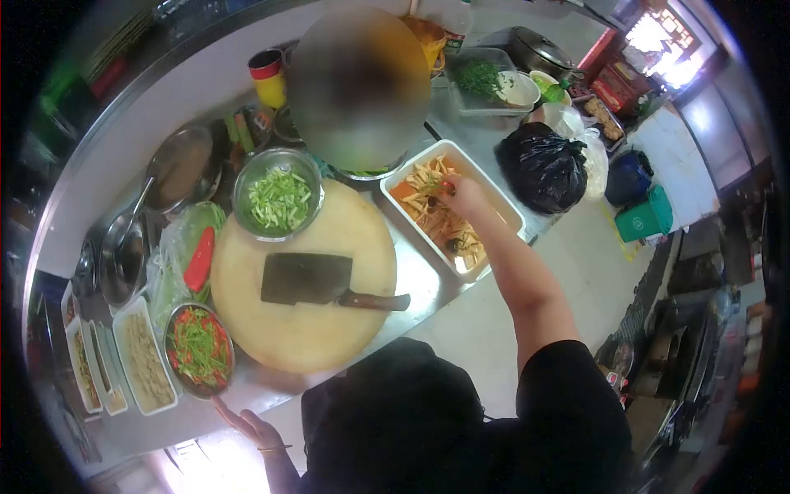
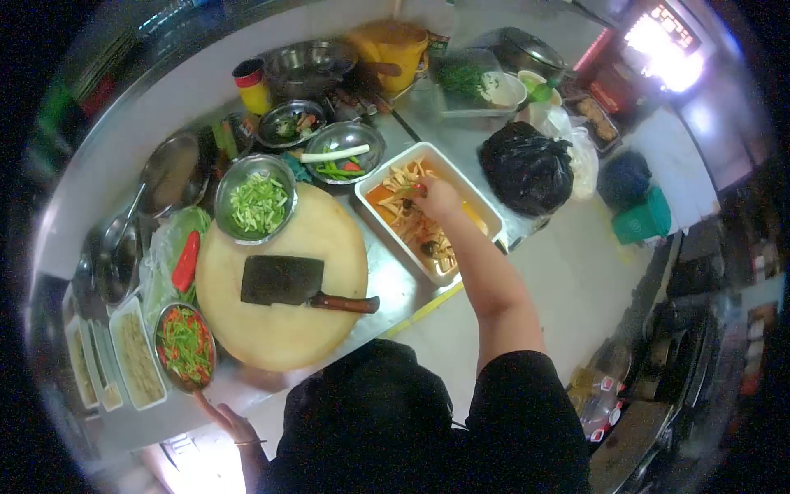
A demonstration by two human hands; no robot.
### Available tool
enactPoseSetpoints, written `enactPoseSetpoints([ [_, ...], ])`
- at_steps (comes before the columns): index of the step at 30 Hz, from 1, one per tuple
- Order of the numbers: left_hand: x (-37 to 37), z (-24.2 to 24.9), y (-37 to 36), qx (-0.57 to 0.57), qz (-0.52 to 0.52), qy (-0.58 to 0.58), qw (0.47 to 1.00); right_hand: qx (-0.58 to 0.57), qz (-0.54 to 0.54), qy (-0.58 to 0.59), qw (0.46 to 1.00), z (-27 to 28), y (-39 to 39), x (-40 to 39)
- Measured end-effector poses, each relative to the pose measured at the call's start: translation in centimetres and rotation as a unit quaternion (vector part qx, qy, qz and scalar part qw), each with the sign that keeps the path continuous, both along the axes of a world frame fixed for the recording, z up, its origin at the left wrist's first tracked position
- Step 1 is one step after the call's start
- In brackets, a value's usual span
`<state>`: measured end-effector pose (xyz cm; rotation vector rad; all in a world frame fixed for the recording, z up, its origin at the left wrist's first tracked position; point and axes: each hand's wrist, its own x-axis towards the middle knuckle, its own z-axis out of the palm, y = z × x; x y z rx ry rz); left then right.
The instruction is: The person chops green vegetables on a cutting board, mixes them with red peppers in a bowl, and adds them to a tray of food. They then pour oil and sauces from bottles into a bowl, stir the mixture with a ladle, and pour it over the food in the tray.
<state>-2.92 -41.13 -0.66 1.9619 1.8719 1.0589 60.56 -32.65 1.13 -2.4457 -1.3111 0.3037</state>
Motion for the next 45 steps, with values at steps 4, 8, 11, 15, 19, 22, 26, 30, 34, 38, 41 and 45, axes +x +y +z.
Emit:
enactPoseSetpoints([
  [4,0.7,-0.7,-1.8,-0.023,0.040,0.014,0.999,0.085,0.015,-0.008,0.996,-2.3,-1.5,0.8],
  [8,1.3,-2.4,-2.3,-0.030,0.041,-0.018,0.999,0.090,0.007,-0.003,0.996,-0.7,-4.5,-0.7],
  [11,2.5,-2.3,-1.4,-0.032,0.022,-0.033,0.999,0.041,-0.001,0.015,0.999,0.2,-6.1,-1.0],
  [15,4.3,-0.5,0.4,0.016,-0.023,-0.010,1.000,0.052,-0.015,0.039,0.998,0.6,-6.8,-0.5],
  [19,4.5,0.1,0.4,0.030,-0.036,0.003,0.999,0.158,-0.038,0.109,0.981,1.6,-6.4,-0.1],
  [22,4.4,-0.3,-0.8,-0.021,0.000,-0.049,0.999,0.241,-0.055,0.128,0.961,2.5,-4.6,0.0],
  [26,2.9,-1.3,-1.7,-0.021,0.001,-0.040,0.999,0.106,0.007,0.023,0.994,0.5,-3.6,0.6],
  [30,1.8,-1.1,-2.5,-0.026,0.032,-0.049,0.998,0.135,-0.023,0.067,0.988,0.1,-3.2,2.0],
  [34,0.3,-2.3,-3.2,-0.029,0.042,-0.091,0.995,0.164,-0.042,0.109,0.980,1.7,-3.6,1.4],
  [38,-0.3,-2.7,-3.4,-0.047,0.046,-0.117,0.991,0.092,0.000,0.046,0.995,1.7,-3.6,1.3],
  [41,-0.2,-2.5,-3.2,-0.057,0.053,-0.129,0.989,0.087,-0.007,0.040,0.995,1.9,-3.2,1.4],
  [45,-0.3,-2.1,-2.8,-0.071,0.057,-0.123,0.988,0.090,0.008,0.052,0.995,2.1,-3.3,1.7],
])
